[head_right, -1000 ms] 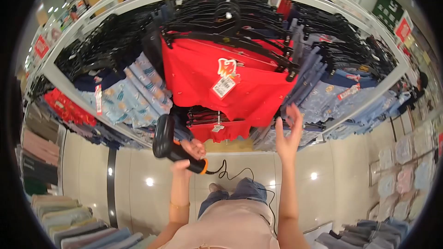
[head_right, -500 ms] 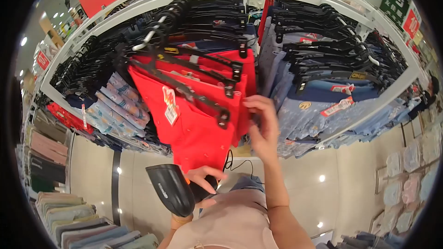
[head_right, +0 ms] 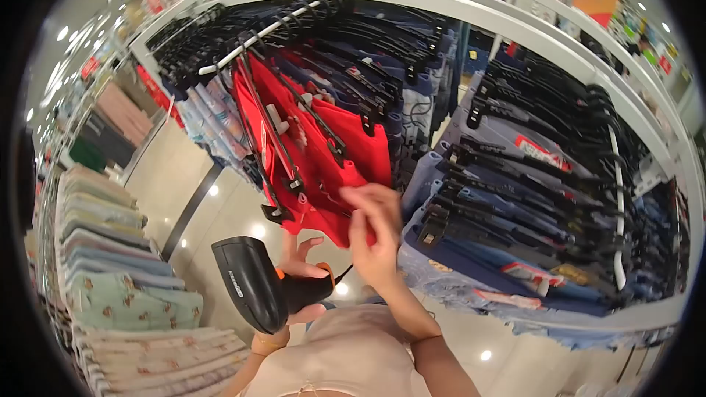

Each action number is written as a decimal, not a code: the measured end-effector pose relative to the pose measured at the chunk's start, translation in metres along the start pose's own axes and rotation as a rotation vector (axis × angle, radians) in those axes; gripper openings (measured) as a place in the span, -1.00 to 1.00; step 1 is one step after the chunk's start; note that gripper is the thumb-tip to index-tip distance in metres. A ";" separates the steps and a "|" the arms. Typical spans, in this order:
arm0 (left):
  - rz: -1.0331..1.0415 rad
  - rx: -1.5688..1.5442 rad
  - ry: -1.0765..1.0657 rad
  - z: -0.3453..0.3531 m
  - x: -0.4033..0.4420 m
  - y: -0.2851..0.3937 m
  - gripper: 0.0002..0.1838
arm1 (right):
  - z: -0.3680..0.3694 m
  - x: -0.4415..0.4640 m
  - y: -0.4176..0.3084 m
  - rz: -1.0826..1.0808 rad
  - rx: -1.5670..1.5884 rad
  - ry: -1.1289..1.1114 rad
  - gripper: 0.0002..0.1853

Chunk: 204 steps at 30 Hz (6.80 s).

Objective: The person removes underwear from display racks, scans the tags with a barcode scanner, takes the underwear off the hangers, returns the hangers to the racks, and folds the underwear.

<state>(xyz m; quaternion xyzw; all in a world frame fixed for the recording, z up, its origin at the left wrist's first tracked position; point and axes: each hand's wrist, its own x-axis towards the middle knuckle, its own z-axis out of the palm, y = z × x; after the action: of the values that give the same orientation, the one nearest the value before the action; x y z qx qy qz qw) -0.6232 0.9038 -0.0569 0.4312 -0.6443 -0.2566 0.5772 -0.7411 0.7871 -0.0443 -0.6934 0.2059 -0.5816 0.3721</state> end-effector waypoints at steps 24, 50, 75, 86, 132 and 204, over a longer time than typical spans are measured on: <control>0.062 0.088 0.115 0.018 0.029 0.024 -0.57 | -0.014 0.009 0.020 0.035 0.280 -0.394 -0.58; 0.129 0.118 0.036 -0.002 0.026 0.015 -0.59 | -0.006 0.027 0.035 -0.095 0.125 -0.169 -0.66; -0.045 -0.058 -0.327 -0.038 0.036 0.005 -0.68 | 0.020 0.025 0.013 -0.027 0.146 0.190 -0.74; 0.148 0.059 -0.294 -0.034 0.033 0.014 -0.55 | -0.024 0.062 0.068 0.232 0.176 0.365 -0.81; -0.357 -0.565 -0.065 0.011 -0.085 -0.023 -0.79 | -0.023 0.144 0.056 0.131 0.391 -0.044 -0.68; 0.553 -0.132 -0.710 -0.197 -0.023 -0.061 -0.09 | 0.019 -0.148 -0.274 0.309 -0.357 0.540 -0.71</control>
<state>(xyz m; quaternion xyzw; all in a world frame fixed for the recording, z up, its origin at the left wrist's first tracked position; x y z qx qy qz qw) -0.4185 0.9255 -0.0799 0.0905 -0.8754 -0.2652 0.3939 -0.7982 1.0735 0.0654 -0.5296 0.4974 -0.6357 0.2609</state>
